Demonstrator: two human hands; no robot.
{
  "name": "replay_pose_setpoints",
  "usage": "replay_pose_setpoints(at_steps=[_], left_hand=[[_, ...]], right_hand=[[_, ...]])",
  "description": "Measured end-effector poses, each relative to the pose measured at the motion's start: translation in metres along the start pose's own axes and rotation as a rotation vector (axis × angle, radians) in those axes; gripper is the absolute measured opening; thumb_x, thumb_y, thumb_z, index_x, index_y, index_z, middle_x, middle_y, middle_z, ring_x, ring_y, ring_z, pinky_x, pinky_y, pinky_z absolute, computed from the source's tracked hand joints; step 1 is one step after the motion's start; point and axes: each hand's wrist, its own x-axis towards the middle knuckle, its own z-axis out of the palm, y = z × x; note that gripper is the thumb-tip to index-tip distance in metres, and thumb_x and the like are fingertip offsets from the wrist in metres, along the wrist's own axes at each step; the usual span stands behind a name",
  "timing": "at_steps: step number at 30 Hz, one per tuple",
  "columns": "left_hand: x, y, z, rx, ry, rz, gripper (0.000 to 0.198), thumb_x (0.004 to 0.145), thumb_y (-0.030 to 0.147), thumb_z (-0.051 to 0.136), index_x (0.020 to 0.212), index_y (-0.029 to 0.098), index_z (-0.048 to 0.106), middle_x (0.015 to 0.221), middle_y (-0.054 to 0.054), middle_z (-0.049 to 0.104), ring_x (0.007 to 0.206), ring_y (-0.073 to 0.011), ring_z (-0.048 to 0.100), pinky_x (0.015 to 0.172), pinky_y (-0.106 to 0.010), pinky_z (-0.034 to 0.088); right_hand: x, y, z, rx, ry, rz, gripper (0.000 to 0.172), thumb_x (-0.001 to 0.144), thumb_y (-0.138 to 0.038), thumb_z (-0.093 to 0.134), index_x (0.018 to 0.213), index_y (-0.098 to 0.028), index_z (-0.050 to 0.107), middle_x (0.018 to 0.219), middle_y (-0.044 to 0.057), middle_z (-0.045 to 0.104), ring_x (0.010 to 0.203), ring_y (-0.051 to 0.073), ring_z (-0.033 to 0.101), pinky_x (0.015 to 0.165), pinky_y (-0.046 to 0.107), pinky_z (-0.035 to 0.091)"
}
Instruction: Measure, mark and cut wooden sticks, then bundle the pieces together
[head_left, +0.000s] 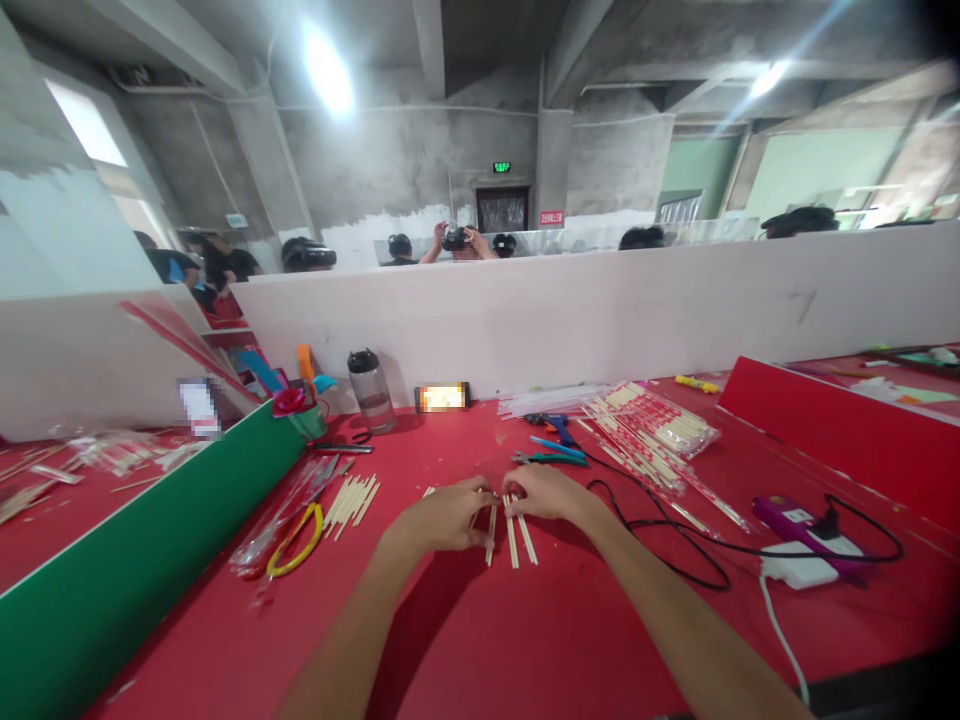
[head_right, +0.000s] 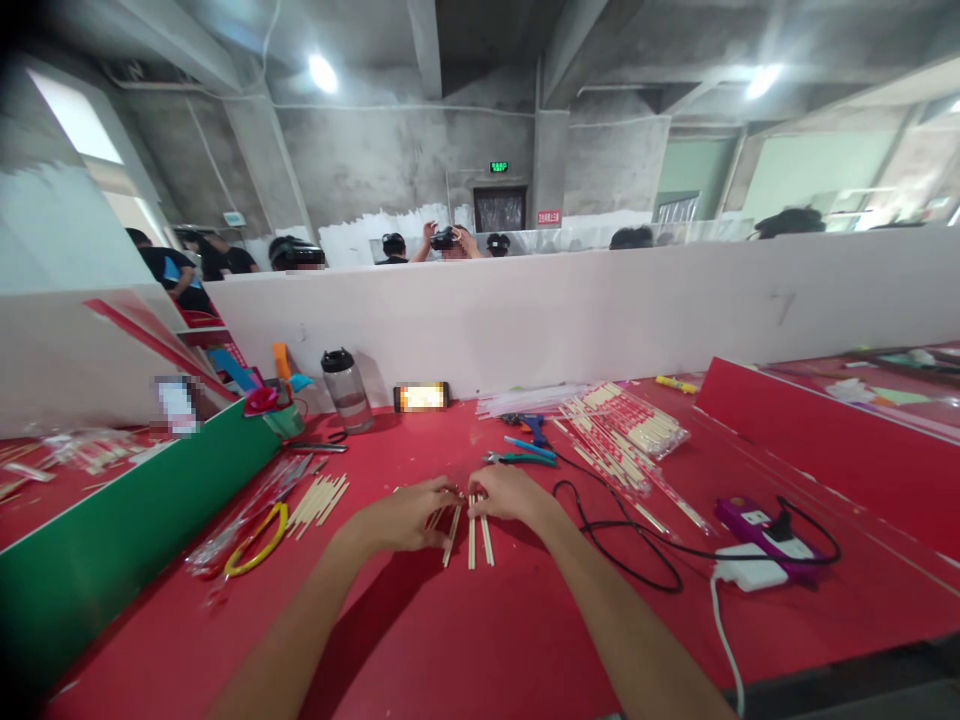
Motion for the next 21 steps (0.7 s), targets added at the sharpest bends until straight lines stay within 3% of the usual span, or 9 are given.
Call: replay_pose_setpoints(at_steps=[5, 21], left_hand=[[-0.003, 0.005, 0.0, 0.067, -0.036, 0.052, 0.075, 0.07, 0.062, 0.071, 0.132, 0.022, 0.056, 0.127, -0.013, 0.057, 0.113, -0.0323, 0.055, 0.093, -0.038, 0.044], [0.0, 0.007, 0.001, 0.079, -0.063, 0.011, 0.069, 0.069, 0.049, 0.078, 0.13, 0.025, 0.057, 0.127, -0.011, 0.058, 0.115, -0.0305, 0.055, 0.095, -0.037, 0.043]], right_hand=[[-0.001, 0.0, 0.001, -0.005, 0.01, 0.009, 0.028, 0.076, -0.039, 0.074, 0.098, -0.023, 0.07, 0.09, 0.004, 0.072, 0.081, 0.019, 0.064, 0.062, 0.023, 0.035], [0.001, 0.0, 0.003, 0.032, -0.003, 0.024, 0.029, 0.075, -0.039, 0.075, 0.098, -0.022, 0.069, 0.089, 0.003, 0.071, 0.077, 0.017, 0.062, 0.06, 0.022, 0.032]])
